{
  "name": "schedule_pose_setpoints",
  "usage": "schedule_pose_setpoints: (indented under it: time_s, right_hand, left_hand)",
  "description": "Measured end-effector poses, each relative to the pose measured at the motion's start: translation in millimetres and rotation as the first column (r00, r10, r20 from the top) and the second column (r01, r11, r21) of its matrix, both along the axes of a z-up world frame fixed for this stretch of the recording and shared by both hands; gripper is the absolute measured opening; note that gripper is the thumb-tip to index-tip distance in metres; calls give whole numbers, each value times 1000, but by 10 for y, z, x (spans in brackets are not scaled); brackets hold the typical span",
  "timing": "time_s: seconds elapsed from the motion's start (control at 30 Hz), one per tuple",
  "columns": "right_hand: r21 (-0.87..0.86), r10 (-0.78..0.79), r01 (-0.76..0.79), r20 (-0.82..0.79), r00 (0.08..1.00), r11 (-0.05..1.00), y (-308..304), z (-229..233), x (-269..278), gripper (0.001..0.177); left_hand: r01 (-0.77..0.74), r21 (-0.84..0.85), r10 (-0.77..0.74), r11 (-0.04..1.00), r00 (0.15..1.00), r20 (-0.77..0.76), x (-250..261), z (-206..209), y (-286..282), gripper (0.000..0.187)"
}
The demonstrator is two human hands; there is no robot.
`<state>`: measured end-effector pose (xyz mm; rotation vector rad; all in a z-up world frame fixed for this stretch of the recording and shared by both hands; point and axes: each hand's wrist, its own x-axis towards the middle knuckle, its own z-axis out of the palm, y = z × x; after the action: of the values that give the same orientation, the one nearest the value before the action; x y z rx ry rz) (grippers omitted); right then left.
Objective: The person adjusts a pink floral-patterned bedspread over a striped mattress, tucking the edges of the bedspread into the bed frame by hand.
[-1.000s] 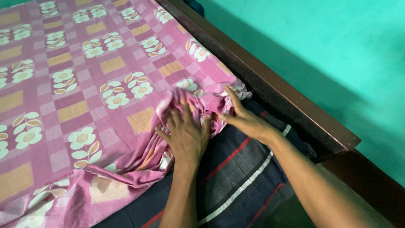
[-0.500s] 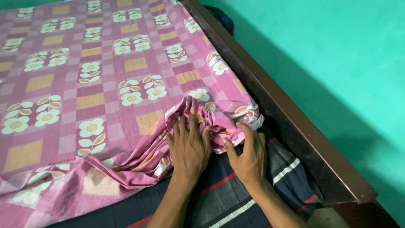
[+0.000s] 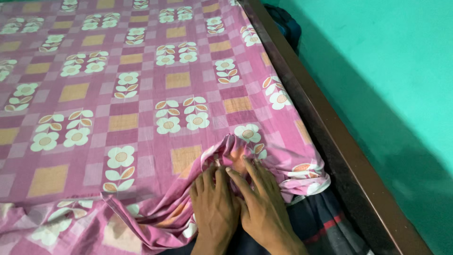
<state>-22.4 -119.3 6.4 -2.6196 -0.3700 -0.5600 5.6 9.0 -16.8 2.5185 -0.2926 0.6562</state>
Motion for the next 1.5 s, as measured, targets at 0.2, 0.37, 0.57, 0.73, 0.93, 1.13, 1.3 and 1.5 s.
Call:
schedule_pose_setpoints:
  time_s: [0.2, 0.37, 0.57, 0.73, 0.93, 1.13, 1.3, 1.5]
  right_hand:
    - [70, -17, 18, -15, 1000, 997, 33, -29, 60, 93]
    - [59, -58, 58, -11, 998, 997, 31, -83, 6, 92]
    - [18, -184, 186, -66, 981, 982, 84, -96, -47, 92]
    - [5, -218, 219, -47, 975, 976, 107, -88, -15, 87]
    - [-3, -194, 194, 31, 981, 981, 113, -96, -52, 90]
    - [-57, -205, 207, 30, 978, 977, 166, -80, -30, 95]
    - [-90, -243, 239, -31, 970, 967, 215, 5, 4, 87]
    - [-151, -251, 244, -30, 968, 958, 145, -145, 0, 59]
  left_hand:
    - [72, 16, -71, 997, 995, -75, 3, -55, 1, 52]
    - [129, -41, -130, 991, 991, -26, -21, -39, -56, 42]
    - [145, -79, -146, 986, 989, -1, -31, 27, -57, 49]
    - [191, -217, -213, 957, 974, -82, -10, 68, -9, 50]
    - [125, -405, -165, 906, 984, -65, -134, 7, -2, 53]
    - [38, -380, -45, 924, 999, -8, -214, 0, 161, 48]
    - [-92, -115, 69, 989, 980, -185, -436, 232, 672, 79]
    - [-80, 110, 116, 991, 921, -372, -619, 136, 1191, 91]
